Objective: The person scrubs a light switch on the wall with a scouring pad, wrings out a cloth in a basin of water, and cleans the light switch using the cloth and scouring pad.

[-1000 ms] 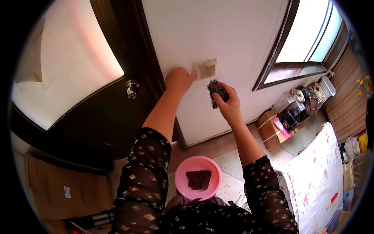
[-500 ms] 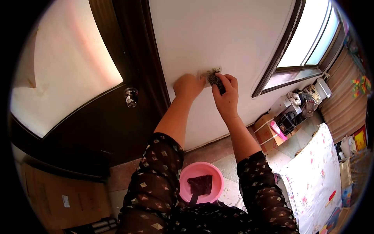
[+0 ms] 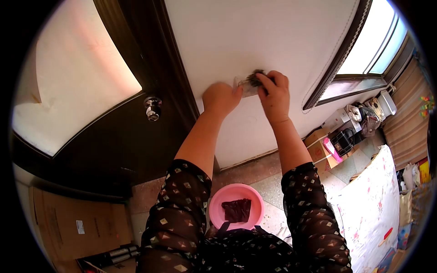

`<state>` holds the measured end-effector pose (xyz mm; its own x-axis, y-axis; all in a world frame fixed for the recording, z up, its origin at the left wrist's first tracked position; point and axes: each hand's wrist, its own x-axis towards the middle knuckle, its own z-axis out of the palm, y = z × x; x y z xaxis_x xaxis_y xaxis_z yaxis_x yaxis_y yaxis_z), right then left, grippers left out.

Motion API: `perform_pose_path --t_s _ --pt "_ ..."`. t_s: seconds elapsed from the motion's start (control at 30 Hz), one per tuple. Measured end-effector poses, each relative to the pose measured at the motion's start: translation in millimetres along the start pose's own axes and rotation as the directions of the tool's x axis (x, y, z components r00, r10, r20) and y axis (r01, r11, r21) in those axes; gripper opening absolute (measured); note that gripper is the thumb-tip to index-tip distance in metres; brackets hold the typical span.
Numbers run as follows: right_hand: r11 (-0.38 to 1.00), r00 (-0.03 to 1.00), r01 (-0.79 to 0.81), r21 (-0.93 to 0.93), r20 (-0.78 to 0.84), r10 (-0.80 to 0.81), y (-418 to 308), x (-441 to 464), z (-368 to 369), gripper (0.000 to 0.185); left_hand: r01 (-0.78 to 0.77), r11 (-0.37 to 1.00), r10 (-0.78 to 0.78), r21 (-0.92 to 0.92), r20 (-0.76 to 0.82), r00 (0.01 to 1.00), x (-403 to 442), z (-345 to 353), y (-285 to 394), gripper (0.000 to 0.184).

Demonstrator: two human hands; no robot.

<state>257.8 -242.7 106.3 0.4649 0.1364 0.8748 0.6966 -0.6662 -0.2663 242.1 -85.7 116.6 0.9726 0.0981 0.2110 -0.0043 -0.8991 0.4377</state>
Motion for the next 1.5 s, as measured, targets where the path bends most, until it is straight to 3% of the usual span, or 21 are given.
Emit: perform_pose_path --t_s 0.1,0.13,0.2,0.33,0.4,0.5,0.63,0.7,0.83,0.9,0.97,1.17,1.3,1.5 --pt "0.995 0.995 -0.095 0.014 -0.025 0.095 2 -5 3 0.036 0.014 1.000 -0.015 0.024 0.042 0.999 -2 -4 4 0.051" --pt "0.998 0.998 -0.036 0.055 -0.044 0.038 -3 -5 6 0.035 0.013 1.000 -0.014 0.023 0.046 0.999 -2 0 4 0.051" --pt "0.991 0.997 0.066 0.115 -0.043 -0.062 -14 -1 10 0.032 -0.005 0.999 0.009 0.038 -0.117 0.993 0 7 1 0.055" --pt "0.986 0.990 0.139 0.095 -0.005 -0.139 -6 1 5 0.032 -0.032 0.999 0.036 0.039 -0.105 0.994 0 7 -2 0.053" --pt "0.997 0.999 0.039 0.068 0.006 -0.039 3 2 2 0.032 0.007 1.000 -0.007 0.003 -0.053 0.999 -1 2 0 0.054" --pt "0.997 0.999 0.022 0.077 -0.047 -0.019 -9 0 8 0.032 0.046 0.999 -0.046 -0.005 0.007 0.999 -2 -2 3 0.047" --pt "0.993 0.992 0.108 0.057 0.060 -0.111 -21 5 4 0.030 -0.019 1.000 0.017 -0.018 -0.096 0.995 -4 2 3 0.054" --pt "0.997 0.997 0.063 0.048 0.044 -0.065 1 6 -2 0.029 0.040 0.999 -0.040 0.002 0.023 0.999 -5 -6 6 0.046" --pt "0.998 0.998 -0.052 0.035 -0.031 0.053 1 -1 4 0.032 0.059 0.998 -0.058 -0.001 0.068 0.996 -2 -3 3 0.047" --pt "0.995 0.997 0.073 0.071 -0.015 -0.072 -16 1 11 0.033 -0.011 0.999 0.014 0.042 -0.066 0.998 0 5 -2 0.053" --pt "0.990 0.992 0.097 0.099 0.066 -0.104 -27 7 10 0.034 -0.012 1.000 0.014 0.029 -0.066 0.998 -2 3 0 0.053" --pt "0.992 0.991 -0.126 0.005 -0.051 0.126 14 -8 1 0.032 -0.015 1.000 0.017 0.023 -0.057 0.998 -2 3 -1 0.052" --pt "0.988 0.992 0.120 0.102 0.018 -0.122 -28 2 9 0.032 -0.055 0.998 0.053 -0.013 -0.124 0.991 -1 8 -4 0.054" --pt "0.991 0.994 -0.109 0.073 -0.012 0.110 -3 0 2 0.032 -0.015 1.000 0.016 0.006 -0.025 1.000 -2 2 0 0.054"
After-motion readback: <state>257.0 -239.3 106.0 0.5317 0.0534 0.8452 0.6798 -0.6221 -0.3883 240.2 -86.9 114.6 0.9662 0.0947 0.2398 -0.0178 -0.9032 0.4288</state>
